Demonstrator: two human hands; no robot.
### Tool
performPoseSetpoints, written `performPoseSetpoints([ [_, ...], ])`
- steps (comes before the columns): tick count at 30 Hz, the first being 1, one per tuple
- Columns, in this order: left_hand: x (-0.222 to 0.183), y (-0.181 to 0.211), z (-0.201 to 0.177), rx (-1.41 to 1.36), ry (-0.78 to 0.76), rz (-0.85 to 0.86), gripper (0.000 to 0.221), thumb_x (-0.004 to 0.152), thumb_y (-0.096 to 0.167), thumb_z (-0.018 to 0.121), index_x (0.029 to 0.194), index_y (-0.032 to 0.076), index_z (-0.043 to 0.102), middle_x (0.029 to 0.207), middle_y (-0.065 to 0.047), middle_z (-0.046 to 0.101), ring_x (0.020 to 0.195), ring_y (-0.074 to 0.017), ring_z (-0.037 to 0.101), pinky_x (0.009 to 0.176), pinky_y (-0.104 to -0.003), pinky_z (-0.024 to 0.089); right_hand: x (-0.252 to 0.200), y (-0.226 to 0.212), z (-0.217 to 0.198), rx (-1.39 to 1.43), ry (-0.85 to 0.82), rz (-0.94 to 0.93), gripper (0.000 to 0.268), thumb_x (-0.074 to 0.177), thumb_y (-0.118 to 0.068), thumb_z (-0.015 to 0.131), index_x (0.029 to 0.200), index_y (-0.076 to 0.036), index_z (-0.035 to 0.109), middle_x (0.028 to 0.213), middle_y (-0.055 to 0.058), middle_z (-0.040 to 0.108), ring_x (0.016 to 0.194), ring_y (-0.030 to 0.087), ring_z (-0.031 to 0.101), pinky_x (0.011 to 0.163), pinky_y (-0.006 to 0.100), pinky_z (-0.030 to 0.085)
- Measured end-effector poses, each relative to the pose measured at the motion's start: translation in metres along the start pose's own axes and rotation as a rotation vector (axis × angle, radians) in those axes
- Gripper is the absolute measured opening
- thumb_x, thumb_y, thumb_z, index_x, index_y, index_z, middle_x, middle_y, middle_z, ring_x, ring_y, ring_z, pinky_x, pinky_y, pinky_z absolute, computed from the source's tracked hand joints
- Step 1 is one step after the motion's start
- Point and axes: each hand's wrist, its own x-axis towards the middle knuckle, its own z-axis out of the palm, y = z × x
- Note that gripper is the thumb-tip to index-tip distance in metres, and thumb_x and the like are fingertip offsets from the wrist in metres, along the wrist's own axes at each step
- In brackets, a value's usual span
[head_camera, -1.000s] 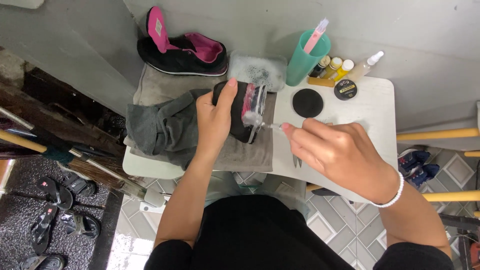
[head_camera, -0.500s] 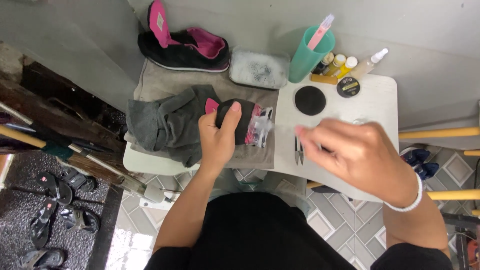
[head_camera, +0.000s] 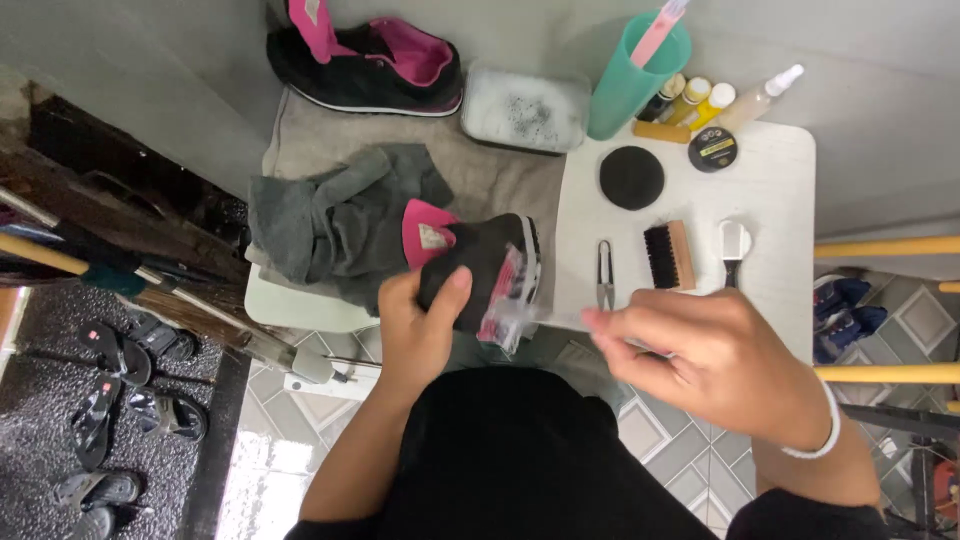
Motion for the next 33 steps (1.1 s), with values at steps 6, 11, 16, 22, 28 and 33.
performPoseSetpoints([
  [6,-0.029,-0.024,-0.010,-0.078,0.009,0.051,0.052,0.087,0.033,0.071,0.060,0.018,0.030,0.059,0.010,0.027,0.057,-0.0060,0.027,0.053,-0.027,0.023,-0.014,0.000,0.026,0.098,0.006,0.060,0.018,0.090,-0.004,0.072,0.076,-0.005,0.061,0.058,0.000,0.053,0.046,0.008,0.051,0.046,0.019,0.051],
  [11,-0.038,-0.028,-0.012,-0.077,0.092,0.085,0.053,0.087,0.028,0.072,0.060,0.017,0.027,0.060,0.009,0.024,0.056,-0.0057,0.025,0.052,-0.027,0.020,-0.031,0.009,0.046,0.173,0.019,0.079,0.009,0.091,-0.004,0.070,0.084,-0.005,0.066,0.057,-0.004,0.052,0.043,0.006,0.044,0.038,0.018,0.040],
  [16,-0.033,-0.047,-0.012,-0.295,0.075,0.152,0.055,0.087,0.008,0.078,0.044,0.011,0.046,0.035,0.000,0.038,0.039,-0.0065,0.031,0.040,-0.022,0.026,-0.047,0.015,0.067,0.321,0.148,0.252,0.016,0.083,-0.003,0.072,0.068,-0.010,0.069,0.041,0.002,0.047,0.033,0.015,0.048,0.035,0.029,0.044],
  [22,-0.029,-0.050,-0.016,-0.295,0.047,0.203,0.056,0.092,0.012,0.075,0.046,0.013,0.044,0.039,0.002,0.038,0.042,-0.0069,0.032,0.042,-0.023,0.026,-0.046,0.013,0.068,0.319,0.177,0.275,0.014,0.081,0.001,0.070,0.070,-0.007,0.069,0.039,0.006,0.047,0.032,0.018,0.047,0.035,0.032,0.043],
  [28,-0.030,-0.066,-0.020,-0.337,0.078,0.251,0.055,0.090,0.009,0.075,0.046,0.014,0.043,0.038,0.001,0.037,0.040,-0.0071,0.033,0.041,-0.023,0.027,-0.052,0.015,0.087,0.351,0.246,0.348,0.014,0.080,0.006,0.069,0.069,-0.003,0.069,0.034,0.004,0.042,0.031,0.013,0.040,0.035,0.028,0.038],
  [33,-0.031,-0.064,-0.021,-0.345,0.071,0.283,0.053,0.091,0.010,0.073,0.047,0.012,0.044,0.038,-0.001,0.039,0.038,-0.0093,0.034,0.041,-0.024,0.030,-0.055,0.026,0.100,0.409,0.298,0.375,0.013,0.079,0.006,0.071,0.071,-0.004,0.071,0.033,0.001,0.039,0.031,0.010,0.037,0.036,0.025,0.037],
])
